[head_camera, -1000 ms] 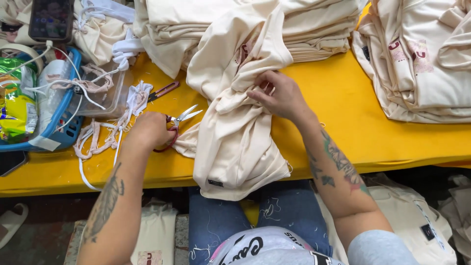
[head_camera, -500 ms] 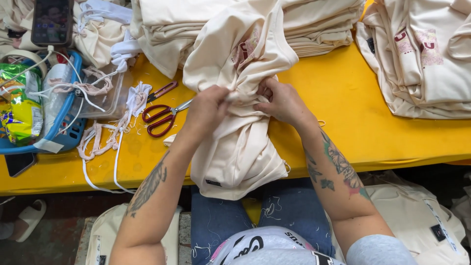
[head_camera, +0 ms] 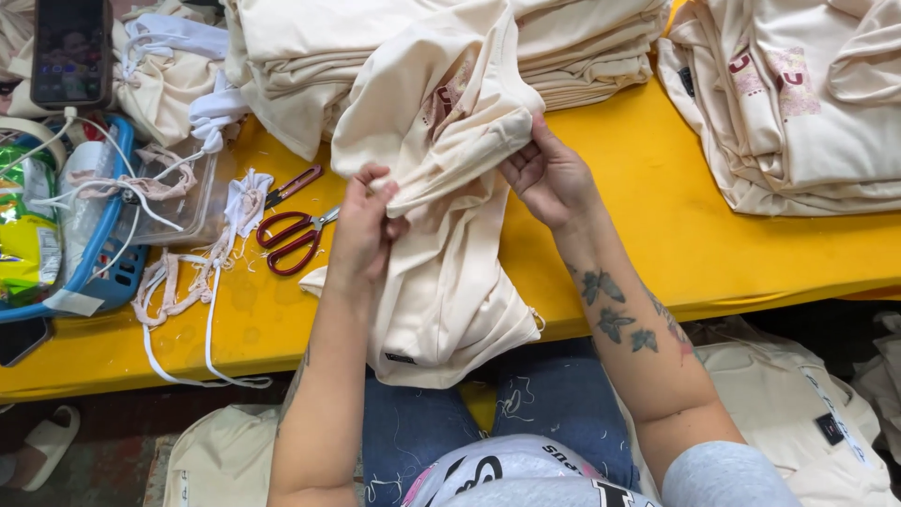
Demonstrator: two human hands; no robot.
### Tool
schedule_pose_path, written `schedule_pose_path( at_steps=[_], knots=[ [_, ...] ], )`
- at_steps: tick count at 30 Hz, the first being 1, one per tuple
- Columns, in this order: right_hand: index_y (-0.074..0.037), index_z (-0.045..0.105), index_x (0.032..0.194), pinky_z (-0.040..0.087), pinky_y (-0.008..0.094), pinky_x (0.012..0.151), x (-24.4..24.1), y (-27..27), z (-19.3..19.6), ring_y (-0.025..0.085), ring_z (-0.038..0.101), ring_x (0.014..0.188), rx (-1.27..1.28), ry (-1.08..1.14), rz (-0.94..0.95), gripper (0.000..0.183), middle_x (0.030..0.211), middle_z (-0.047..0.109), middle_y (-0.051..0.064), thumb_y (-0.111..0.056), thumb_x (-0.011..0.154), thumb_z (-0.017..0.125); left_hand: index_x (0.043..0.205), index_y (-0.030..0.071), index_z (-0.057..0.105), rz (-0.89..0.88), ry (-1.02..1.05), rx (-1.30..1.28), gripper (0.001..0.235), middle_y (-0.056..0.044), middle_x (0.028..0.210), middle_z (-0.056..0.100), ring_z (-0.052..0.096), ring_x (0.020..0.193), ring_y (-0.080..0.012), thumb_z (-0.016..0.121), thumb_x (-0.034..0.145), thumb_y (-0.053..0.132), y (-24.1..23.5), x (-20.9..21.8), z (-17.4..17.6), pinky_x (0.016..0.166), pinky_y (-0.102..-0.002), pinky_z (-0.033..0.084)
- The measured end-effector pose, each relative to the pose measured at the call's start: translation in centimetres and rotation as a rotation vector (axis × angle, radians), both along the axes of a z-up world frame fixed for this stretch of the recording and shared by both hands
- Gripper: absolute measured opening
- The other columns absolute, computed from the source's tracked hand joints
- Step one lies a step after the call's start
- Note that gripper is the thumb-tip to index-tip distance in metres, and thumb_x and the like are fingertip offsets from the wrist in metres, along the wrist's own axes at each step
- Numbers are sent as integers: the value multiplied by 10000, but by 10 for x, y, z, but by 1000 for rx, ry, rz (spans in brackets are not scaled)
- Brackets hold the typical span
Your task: The person trims loose threads and excess fabric from the hem and cuffs of a beige hoodie using scissors. They fold and unfold the garment to access different areas, cut the threads, and then fold the hoodie before placing it on a stack.
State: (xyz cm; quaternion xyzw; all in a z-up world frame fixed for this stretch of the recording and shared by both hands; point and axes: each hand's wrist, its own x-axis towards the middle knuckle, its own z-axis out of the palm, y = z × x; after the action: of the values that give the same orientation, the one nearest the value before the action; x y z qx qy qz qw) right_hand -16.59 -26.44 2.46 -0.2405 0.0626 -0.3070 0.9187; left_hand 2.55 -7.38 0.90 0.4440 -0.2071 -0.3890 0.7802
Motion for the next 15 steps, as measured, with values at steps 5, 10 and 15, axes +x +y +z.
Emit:
schedule_pose_path(
  at_steps=[5, 10, 15],
  knots=[
    [-141, 747, 1039, 553, 500, 1079, 13, 11, -27, 246, 750, 1106, 127, -27, -59, 113, 1117, 787, 87, -171, 1021, 640, 1123, 33, 642, -11, -488, 307, 168, -181, 659, 705, 717, 494, -226, 601, 1047, 178, 5, 6, -33, 449, -291, 585],
    [-135, 678, 1195, 559, 507, 1078, 21, 22, -27, 255, 751, 1098, 75, 3, -83, 201, 1162, 768, 101, -78, 1002, 668, 1006, 236, 717, 141, -1156, 686, 166, -55, 805, 738, 724, 861, -306, 640, 1015, 382, 9, 20, -31, 782, -423, 559],
    [-127, 600, 1387, 567, 482, 1076, 26, 30, -29, 254, 731, 1149, -52, 20, -92, 406, 1274, 727, 90, -39, 996, 668, 1039, 159, 712, 348, -1410, 629, 114, -104, 926, 684, 695, 916, -348, 690, 1001, 264, 40, 53, -29, 820, -458, 548]
  ],
)
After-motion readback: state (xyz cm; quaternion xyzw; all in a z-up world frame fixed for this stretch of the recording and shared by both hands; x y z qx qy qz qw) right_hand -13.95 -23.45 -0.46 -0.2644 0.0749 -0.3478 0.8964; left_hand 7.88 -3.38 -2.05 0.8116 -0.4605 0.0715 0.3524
